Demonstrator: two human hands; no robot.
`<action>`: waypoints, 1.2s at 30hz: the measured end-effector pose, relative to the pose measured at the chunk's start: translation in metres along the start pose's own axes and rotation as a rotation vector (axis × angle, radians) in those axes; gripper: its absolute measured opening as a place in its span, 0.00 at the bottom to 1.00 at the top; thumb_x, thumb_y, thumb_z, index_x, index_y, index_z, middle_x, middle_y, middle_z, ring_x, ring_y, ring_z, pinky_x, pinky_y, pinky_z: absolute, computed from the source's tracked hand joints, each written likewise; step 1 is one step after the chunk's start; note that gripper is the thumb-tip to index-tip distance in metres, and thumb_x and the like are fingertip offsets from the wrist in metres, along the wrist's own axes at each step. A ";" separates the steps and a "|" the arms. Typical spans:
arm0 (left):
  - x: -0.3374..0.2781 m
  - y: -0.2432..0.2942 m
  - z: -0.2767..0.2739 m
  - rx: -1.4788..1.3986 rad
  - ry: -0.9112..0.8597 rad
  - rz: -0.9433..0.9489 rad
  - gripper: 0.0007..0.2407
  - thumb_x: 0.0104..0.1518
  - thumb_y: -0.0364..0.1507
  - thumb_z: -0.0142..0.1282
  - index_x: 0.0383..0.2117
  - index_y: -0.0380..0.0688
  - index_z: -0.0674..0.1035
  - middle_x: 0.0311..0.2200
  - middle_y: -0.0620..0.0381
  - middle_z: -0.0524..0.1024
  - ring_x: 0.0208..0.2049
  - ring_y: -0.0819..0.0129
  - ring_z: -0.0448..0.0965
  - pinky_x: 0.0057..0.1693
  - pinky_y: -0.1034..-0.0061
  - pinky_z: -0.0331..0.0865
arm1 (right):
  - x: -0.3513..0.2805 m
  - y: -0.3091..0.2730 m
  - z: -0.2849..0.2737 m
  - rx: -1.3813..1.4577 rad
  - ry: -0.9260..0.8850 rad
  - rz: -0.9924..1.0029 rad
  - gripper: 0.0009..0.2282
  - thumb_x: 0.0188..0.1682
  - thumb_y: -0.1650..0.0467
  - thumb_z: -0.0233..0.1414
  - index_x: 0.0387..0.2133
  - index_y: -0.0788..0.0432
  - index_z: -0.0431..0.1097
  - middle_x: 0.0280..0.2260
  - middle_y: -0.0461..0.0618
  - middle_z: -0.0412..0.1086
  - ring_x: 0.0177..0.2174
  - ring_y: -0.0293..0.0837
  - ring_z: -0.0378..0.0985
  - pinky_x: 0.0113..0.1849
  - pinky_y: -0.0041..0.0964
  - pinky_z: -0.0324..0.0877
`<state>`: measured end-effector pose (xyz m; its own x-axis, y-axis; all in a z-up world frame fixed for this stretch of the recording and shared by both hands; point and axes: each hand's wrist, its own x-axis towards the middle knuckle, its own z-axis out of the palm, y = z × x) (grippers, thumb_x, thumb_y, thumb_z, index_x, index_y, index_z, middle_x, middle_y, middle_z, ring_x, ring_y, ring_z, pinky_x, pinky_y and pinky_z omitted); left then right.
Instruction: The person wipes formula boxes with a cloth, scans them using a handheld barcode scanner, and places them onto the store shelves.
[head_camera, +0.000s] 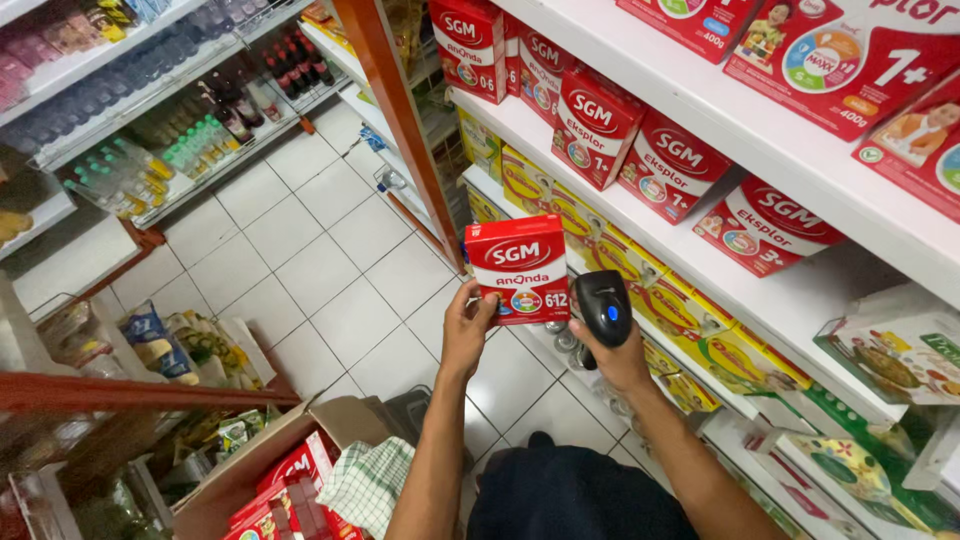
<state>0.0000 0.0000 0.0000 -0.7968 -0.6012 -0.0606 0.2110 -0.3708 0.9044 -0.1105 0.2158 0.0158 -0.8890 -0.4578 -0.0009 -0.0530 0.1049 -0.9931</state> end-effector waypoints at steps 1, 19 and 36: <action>0.004 0.001 0.000 -0.002 0.021 0.013 0.14 0.64 0.28 0.54 0.53 0.37 0.75 0.44 0.56 0.77 0.42 0.71 0.78 0.46 0.72 0.78 | 0.004 -0.001 0.003 -0.074 0.004 0.016 0.17 0.43 0.69 0.67 0.44 0.66 0.76 0.37 0.50 0.78 0.34 0.38 0.78 0.38 0.34 0.74; 0.190 0.068 -0.013 0.435 -0.083 0.199 0.18 0.61 0.29 0.57 0.58 0.40 0.76 0.45 0.49 0.83 0.42 0.70 0.82 0.48 0.76 0.75 | 0.123 -0.032 0.102 -0.194 0.134 -0.215 0.25 0.39 0.70 0.66 0.49 0.63 0.66 0.40 0.50 0.74 0.39 0.41 0.76 0.43 0.37 0.71; 0.325 0.055 0.020 0.504 -0.280 0.538 0.16 0.62 0.31 0.56 0.51 0.32 0.78 0.46 0.44 0.79 0.46 0.54 0.80 0.50 0.67 0.73 | 0.203 -0.058 0.161 -0.256 0.481 -0.277 0.26 0.40 0.71 0.65 0.53 0.63 0.66 0.44 0.53 0.75 0.43 0.44 0.77 0.46 0.37 0.71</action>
<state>-0.2592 -0.2015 0.0387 -0.7853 -0.3815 0.4877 0.3792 0.3263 0.8659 -0.2145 -0.0252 0.0544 -0.9290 -0.0551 0.3661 -0.3665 0.2752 -0.8888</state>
